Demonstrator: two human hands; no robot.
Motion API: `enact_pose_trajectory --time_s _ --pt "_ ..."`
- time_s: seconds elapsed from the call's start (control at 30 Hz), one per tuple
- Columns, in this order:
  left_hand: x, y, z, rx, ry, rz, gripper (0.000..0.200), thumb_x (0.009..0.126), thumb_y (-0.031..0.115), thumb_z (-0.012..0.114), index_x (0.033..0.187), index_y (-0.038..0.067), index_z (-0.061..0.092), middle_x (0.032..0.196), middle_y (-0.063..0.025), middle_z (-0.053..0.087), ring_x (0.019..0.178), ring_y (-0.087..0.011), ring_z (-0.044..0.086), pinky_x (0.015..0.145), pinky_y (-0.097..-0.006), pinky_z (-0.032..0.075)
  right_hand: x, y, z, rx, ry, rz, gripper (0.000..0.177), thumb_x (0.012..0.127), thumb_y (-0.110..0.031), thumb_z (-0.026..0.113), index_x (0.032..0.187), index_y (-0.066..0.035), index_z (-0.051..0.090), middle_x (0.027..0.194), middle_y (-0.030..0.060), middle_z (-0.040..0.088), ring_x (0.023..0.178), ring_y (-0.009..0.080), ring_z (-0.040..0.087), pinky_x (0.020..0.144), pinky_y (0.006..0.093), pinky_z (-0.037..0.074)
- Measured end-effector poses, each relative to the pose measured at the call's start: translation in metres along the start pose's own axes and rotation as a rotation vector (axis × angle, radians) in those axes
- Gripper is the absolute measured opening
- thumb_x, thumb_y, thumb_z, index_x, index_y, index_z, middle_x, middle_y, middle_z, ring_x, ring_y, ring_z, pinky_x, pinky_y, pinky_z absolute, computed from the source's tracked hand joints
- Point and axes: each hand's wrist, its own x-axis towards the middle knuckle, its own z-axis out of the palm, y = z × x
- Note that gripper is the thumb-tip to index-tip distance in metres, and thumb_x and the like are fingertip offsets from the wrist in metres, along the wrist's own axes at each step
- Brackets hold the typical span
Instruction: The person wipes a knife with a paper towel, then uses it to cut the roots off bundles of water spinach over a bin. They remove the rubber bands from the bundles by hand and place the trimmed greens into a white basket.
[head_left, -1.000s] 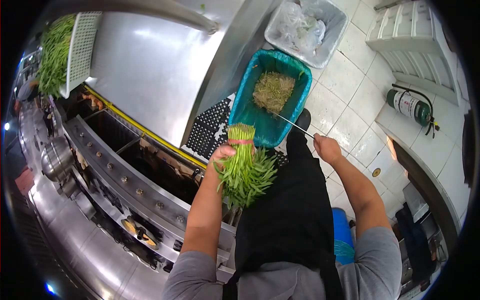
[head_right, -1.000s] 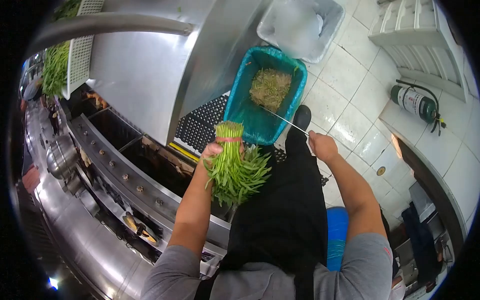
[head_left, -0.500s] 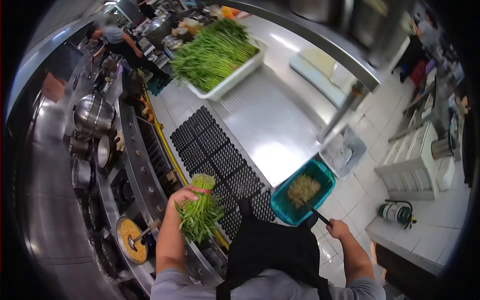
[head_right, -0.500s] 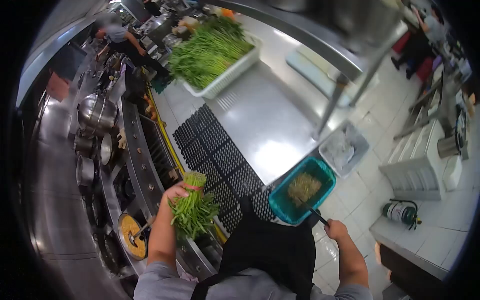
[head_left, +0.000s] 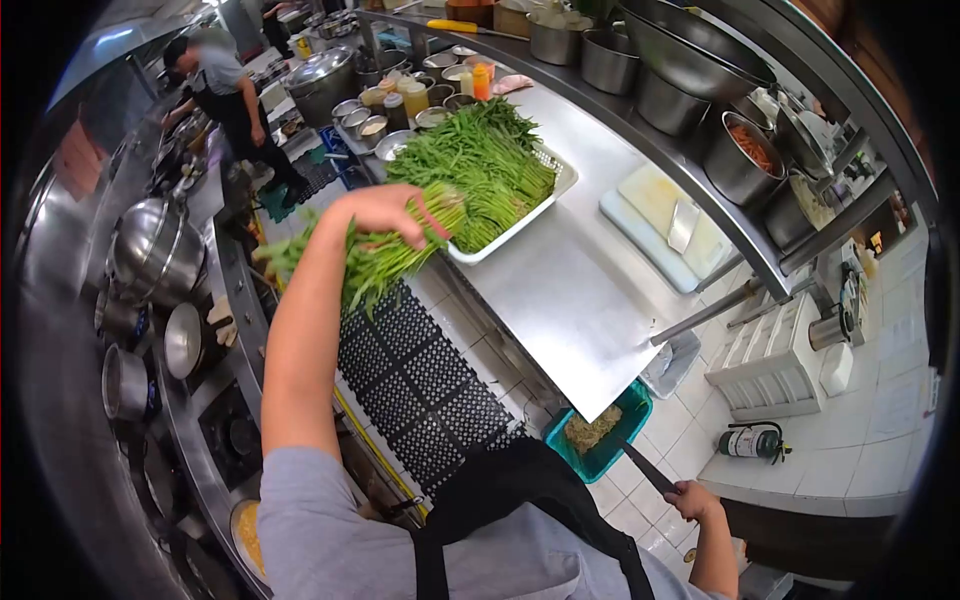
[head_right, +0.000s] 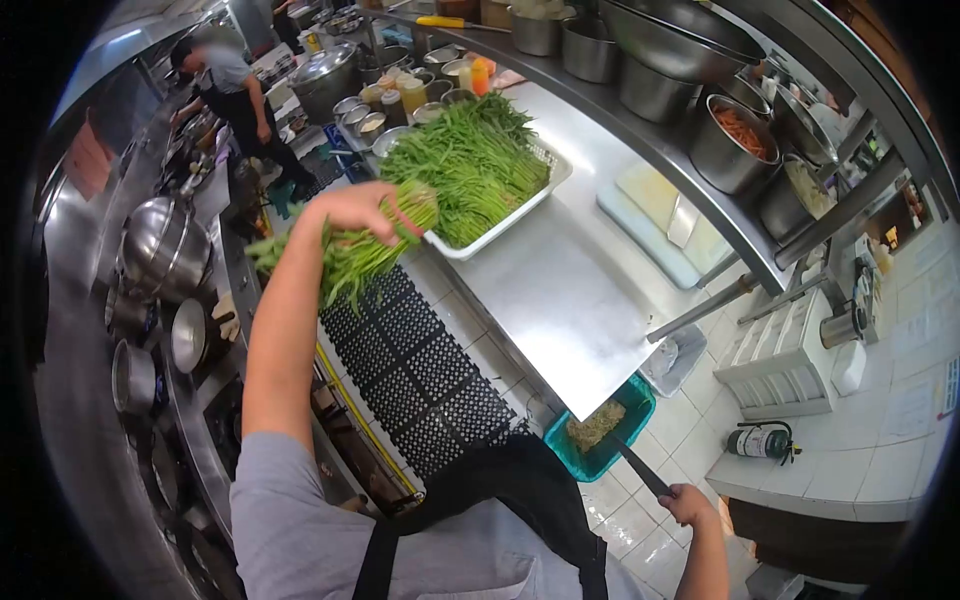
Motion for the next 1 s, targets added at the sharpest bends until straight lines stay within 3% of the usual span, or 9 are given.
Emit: enact_pose_trajectory --time_s 0.13,0.17,0.33,0.47,0.53,0.77,0.87,0.93,1.0 --pt "0.117 0.041 -0.052 0.354 0.002 0.107 0.054 0.067 0.020 0.091 0.119 0.005 0.084 0.099 -0.0076 0.084 0.084 -0.0183 0.074 0.076 -0.0366 0.059 -0.023 0.006 0.031 0.268 0.010 0.086 0.033 0.103 -0.032 0.078 0.101 0.000 0.075 0.068 0.0070 0.065 0.054 0.0197 0.064 0.052 0.0389 0.055" --pt "0.140 0.056 -0.056 0.425 0.021 0.071 0.059 0.064 0.021 0.093 0.119 0.006 0.080 0.107 -0.0135 0.085 0.098 -0.0289 0.080 0.088 -0.0417 0.061 -0.020 0.009 0.044 0.353 0.008 0.098 0.029 0.103 -0.030 0.080 0.098 -0.002 0.073 0.067 0.0044 0.064 0.053 0.0174 0.062 0.049 0.0372 0.052" --pt "0.254 0.058 -0.050 0.755 0.035 0.183 0.061 0.062 0.024 0.097 0.116 0.007 0.072 0.113 -0.0200 0.081 0.112 -0.0410 0.077 0.093 -0.0478 0.061 -0.017 -0.027 0.070 0.746 0.025 0.142 0.022 0.104 -0.020 0.080 0.091 -0.007 0.068 0.065 -0.0005 0.058 0.047 0.0130 0.055 0.043 0.0327 0.044" --pt "0.342 -0.005 -0.030 0.954 0.080 0.306 0.064 0.064 0.025 0.098 0.119 0.011 0.069 0.113 -0.0177 0.077 0.112 -0.0394 0.076 0.099 -0.0494 0.059 -0.046 -0.115 0.064 0.940 0.054 0.158 0.018 0.106 -0.019 0.077 0.095 -0.006 0.068 0.065 -0.0001 0.058 0.044 0.0137 0.055 0.040 0.0331 0.046" --pt "0.385 -0.059 -0.015 1.030 0.166 0.530 0.058 0.068 0.028 0.096 0.116 0.011 0.070 0.121 -0.0167 0.072 0.122 -0.0386 0.070 0.107 -0.0519 0.053 -0.056 -0.158 0.062 0.932 0.097 0.210 0.017 0.107 -0.020 0.074 0.101 -0.005 0.069 0.066 0.0033 0.060 0.044 0.0166 0.060 0.041 0.0353 0.051" --pt "0.400 -0.092 -0.032 0.944 0.065 0.687 0.071 0.073 0.030 0.091 0.135 0.005 0.065 0.136 -0.0189 0.065 0.136 -0.0401 0.061 0.118 -0.0594 0.045 -0.134 -0.373 0.076 0.944 0.322 0.669 0.022 0.105 -0.018 0.070 0.107 0.004 0.070 0.069 0.0090 0.064 0.051 0.0201 0.067 0.047 0.0393 0.052" --pt "0.415 -0.094 -0.054 0.803 0.077 0.979 0.061 0.077 0.029 0.089 0.129 0.005 0.067 0.131 -0.0177 0.066 0.132 -0.0414 0.062 0.114 -0.0609 0.047 -0.142 -0.453 0.098 1.005 0.646 0.584 0.019 0.108 -0.017 0.067 0.115 0.001 0.070 0.082 0.0070 0.069 0.068 0.0156 0.072 0.053 0.0315 0.050" --pt "0.413 -0.076 -0.066 0.722 0.049 1.166 0.052 0.082 0.027 0.087 0.125 0.005 0.070 0.128 -0.0171 0.068 0.129 -0.0411 0.064 0.112 -0.0604 0.049 -0.122 -0.514 0.108 1.291 0.737 0.406 0.016 0.110 -0.015 0.066 0.116 -0.002 0.069 0.080 0.0038 0.067 0.060 0.0136 0.067 0.050 0.0297 0.048" --pt "0.409 -0.043 -0.076 0.894 -0.214 1.205 0.026 0.089 0.018 0.080 0.110 0.005 0.075 0.119 -0.0156 0.070 0.121 -0.0393 0.068 0.104 -0.0559 0.055 -0.100 -0.594 0.086 1.477 0.788 0.307 0.012 0.109 -0.014 0.065 0.114 -0.003 0.067 0.078 0.0016 0.064 0.055 0.0133 0.063 0.049 0.0296 0.048"
